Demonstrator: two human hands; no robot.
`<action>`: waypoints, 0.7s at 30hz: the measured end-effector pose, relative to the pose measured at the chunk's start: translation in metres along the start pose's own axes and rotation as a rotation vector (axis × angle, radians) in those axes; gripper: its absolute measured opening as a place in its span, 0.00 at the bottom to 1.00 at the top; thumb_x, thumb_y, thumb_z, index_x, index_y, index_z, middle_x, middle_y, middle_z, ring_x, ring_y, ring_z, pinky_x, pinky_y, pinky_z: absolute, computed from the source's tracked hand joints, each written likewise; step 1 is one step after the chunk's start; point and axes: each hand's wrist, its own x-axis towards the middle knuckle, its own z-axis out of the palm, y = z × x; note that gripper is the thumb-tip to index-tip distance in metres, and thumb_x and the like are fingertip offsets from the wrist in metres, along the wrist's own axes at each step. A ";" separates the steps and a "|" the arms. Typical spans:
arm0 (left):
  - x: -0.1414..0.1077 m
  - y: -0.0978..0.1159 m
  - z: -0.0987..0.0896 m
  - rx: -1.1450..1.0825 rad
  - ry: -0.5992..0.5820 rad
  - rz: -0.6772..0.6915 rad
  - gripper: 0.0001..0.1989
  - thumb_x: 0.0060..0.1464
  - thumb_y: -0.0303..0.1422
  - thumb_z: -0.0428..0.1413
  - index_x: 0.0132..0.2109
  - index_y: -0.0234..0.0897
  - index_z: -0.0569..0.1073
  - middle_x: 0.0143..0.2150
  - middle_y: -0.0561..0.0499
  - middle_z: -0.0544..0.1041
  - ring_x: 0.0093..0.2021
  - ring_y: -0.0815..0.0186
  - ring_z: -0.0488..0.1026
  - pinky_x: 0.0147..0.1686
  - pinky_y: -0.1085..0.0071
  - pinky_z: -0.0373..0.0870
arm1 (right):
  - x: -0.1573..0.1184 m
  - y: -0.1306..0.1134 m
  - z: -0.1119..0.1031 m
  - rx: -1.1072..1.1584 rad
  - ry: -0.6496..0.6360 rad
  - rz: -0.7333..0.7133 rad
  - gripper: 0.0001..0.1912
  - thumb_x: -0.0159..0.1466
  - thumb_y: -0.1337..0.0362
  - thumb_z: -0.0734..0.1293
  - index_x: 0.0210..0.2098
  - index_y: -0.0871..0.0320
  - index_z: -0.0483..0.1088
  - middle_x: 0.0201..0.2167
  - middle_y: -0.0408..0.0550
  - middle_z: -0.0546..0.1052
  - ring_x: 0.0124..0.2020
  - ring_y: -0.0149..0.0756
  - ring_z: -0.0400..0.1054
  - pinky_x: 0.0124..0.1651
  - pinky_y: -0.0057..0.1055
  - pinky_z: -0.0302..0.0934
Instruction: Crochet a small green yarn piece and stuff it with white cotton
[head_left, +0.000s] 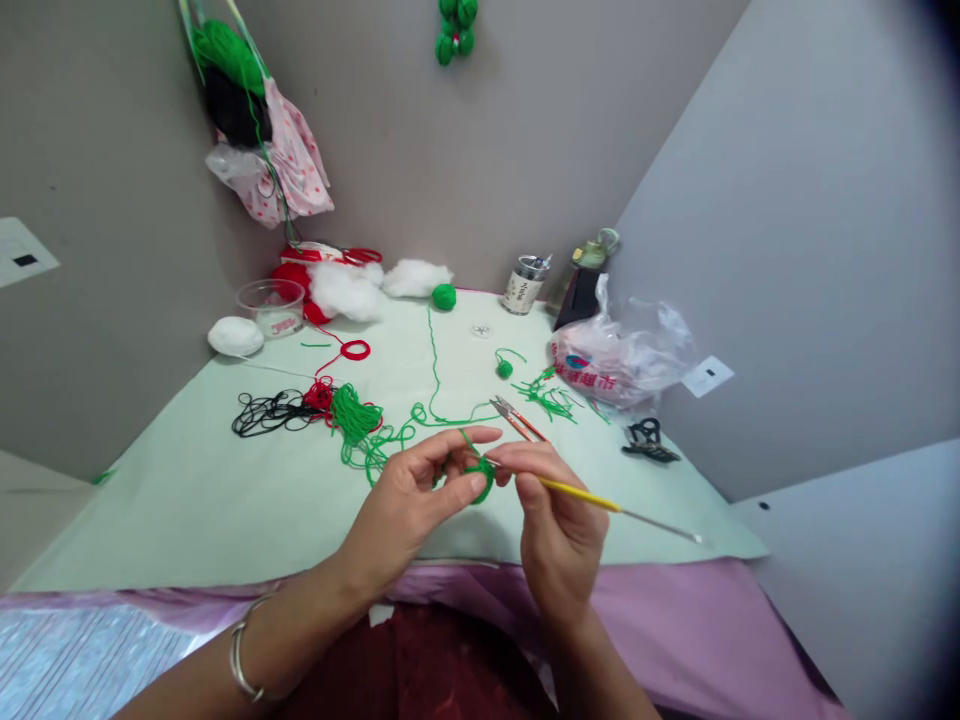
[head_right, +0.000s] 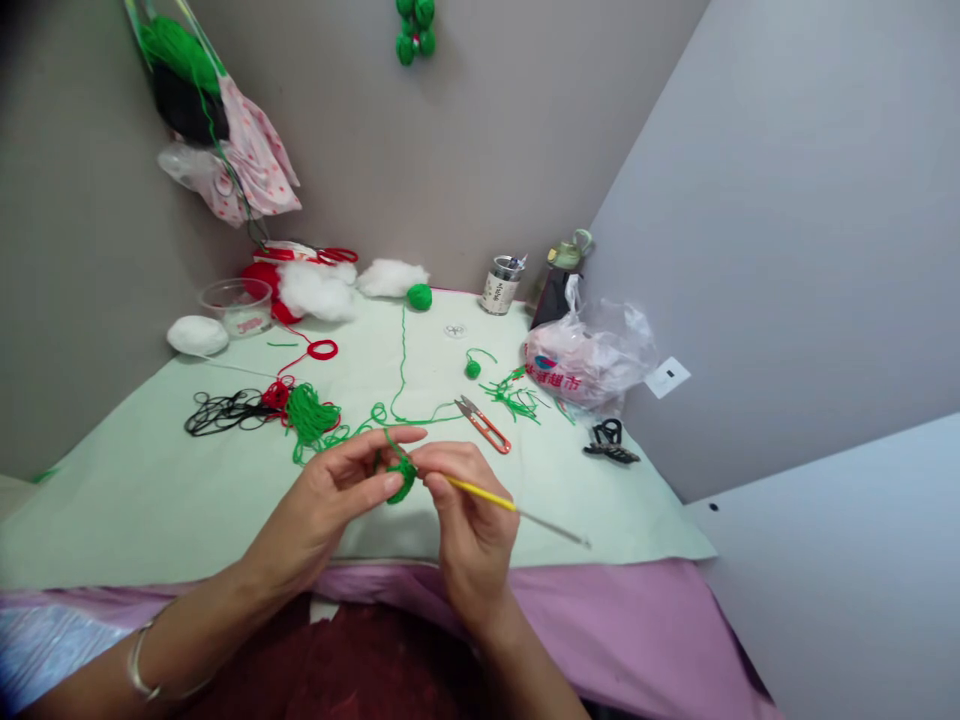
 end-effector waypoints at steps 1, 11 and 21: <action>0.000 -0.002 0.000 0.041 0.027 0.021 0.18 0.57 0.37 0.69 0.55 0.48 0.84 0.37 0.53 0.74 0.39 0.67 0.66 0.45 0.70 0.63 | -0.002 0.000 0.001 -0.054 -0.013 -0.030 0.13 0.72 0.73 0.64 0.46 0.51 0.78 0.38 0.45 0.82 0.39 0.35 0.76 0.43 0.34 0.72; 0.009 0.000 0.003 -0.384 0.006 -0.261 0.19 0.46 0.36 0.74 0.47 0.39 0.87 0.37 0.50 0.77 0.40 0.67 0.69 0.48 0.70 0.67 | -0.009 0.006 -0.001 -0.186 0.067 -0.118 0.14 0.71 0.73 0.65 0.48 0.51 0.80 0.37 0.47 0.80 0.37 0.36 0.74 0.41 0.35 0.70; 0.002 -0.004 -0.005 0.088 -0.105 -0.024 0.21 0.61 0.37 0.65 0.61 0.50 0.80 0.46 0.52 0.78 0.48 0.64 0.71 0.48 0.69 0.66 | -0.003 0.008 0.000 0.249 0.053 0.297 0.08 0.72 0.63 0.68 0.41 0.49 0.82 0.35 0.44 0.81 0.37 0.33 0.74 0.41 0.30 0.68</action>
